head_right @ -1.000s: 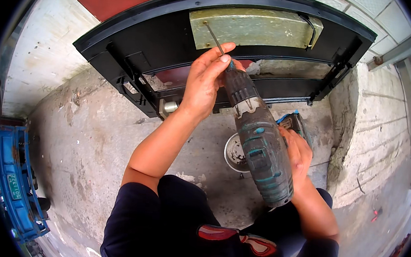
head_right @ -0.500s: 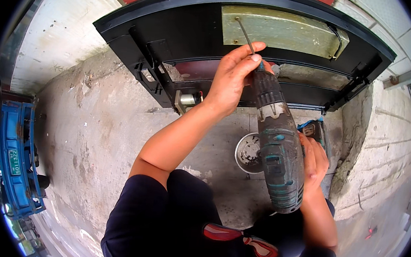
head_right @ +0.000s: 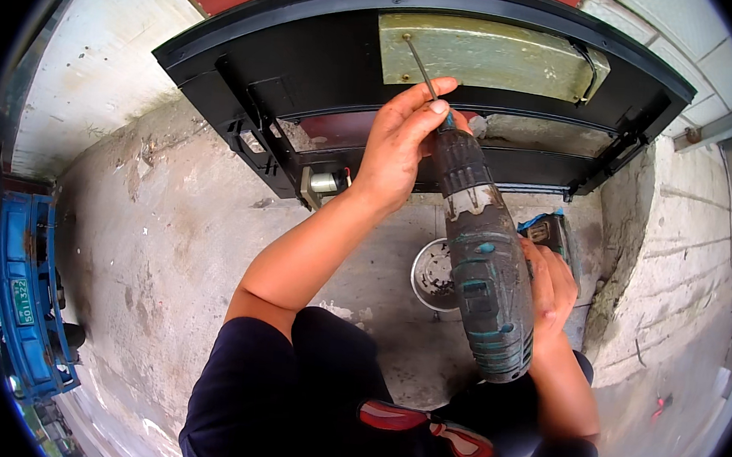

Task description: The person uses a cordless drill and a screwdriver to remove screws and detach metal brackets from a black metal frame. They collect the removed screws in a metal bowl and place the detached parts on the ground.

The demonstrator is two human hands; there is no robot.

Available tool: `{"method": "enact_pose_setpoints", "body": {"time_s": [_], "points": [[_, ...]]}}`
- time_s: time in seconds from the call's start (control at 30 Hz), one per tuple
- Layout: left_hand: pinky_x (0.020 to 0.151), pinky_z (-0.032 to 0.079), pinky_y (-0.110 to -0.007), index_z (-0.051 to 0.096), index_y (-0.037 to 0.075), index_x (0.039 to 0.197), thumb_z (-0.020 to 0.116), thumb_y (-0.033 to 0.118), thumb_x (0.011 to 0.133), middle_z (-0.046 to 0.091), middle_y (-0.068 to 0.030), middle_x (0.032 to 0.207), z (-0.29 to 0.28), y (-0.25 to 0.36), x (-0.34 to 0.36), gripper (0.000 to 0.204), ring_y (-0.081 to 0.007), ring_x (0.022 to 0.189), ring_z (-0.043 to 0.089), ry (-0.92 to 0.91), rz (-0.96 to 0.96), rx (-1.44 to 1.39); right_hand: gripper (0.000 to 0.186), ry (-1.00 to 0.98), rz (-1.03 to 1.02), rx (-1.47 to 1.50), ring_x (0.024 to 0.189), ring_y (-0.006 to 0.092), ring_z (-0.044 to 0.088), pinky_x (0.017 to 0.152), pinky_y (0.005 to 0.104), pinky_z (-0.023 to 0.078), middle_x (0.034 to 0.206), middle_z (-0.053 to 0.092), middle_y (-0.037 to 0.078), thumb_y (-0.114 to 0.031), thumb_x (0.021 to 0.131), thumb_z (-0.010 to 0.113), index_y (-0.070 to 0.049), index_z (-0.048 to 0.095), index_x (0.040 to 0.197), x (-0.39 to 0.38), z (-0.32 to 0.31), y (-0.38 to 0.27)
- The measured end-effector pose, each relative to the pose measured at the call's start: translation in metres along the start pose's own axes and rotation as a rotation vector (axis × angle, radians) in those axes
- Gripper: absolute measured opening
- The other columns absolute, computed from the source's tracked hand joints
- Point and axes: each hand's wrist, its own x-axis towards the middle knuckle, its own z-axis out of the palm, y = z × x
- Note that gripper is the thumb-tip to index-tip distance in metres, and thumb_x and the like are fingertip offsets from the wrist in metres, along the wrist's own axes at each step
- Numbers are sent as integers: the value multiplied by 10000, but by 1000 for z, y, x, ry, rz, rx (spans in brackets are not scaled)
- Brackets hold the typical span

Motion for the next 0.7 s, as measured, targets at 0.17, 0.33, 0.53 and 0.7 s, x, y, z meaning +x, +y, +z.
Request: {"method": "enact_pose_setpoints", "body": {"time_s": [0.17, 0.33, 0.53, 0.7], "points": [[748, 487, -284, 421, -23, 1283, 491, 208, 936, 634, -95, 872, -1, -2, -1, 423, -140, 783, 602, 10, -8, 1, 420, 5, 49, 82, 685, 324, 626, 606, 401, 487, 851, 649, 179, -134, 630, 730, 58, 584, 975, -1, 4, -2], [744, 486, -279, 428, -22, 1286, 498, 226, 931, 632, -97, 862, -2, 0, 0, 438, -142, 781, 603, 0, -4, 14, 346, 14, -25, -41, 680, 319, 612, 596, 387, 471, 847, 641, 182, -159, 729, 649, 56, 592, 995, 5, -2, -7], [526, 408, -218, 614, 2, 1067, 408, 420, 975, 588, -37, 719, -20, -11, 5, 475, -79, 575, 511, 75, 136, 45, 362, -176, -87, -172, 608, 269, 536, 563, 354, 426, 775, 579, 152, -133, 775, 513, 69, 586, 1066, 44, -52, -43], [519, 425, -224, 588, 35, 884, 422, 440, 968, 597, -42, 681, -68, -36, 16, 446, -106, 543, 533, 374, -39, 41, 408, -269, -245, -417, 614, 247, 515, 566, 349, 412, 718, 496, 110, -112, 679, 524, 54, 585, 1046, 74, -72, -63]]}}
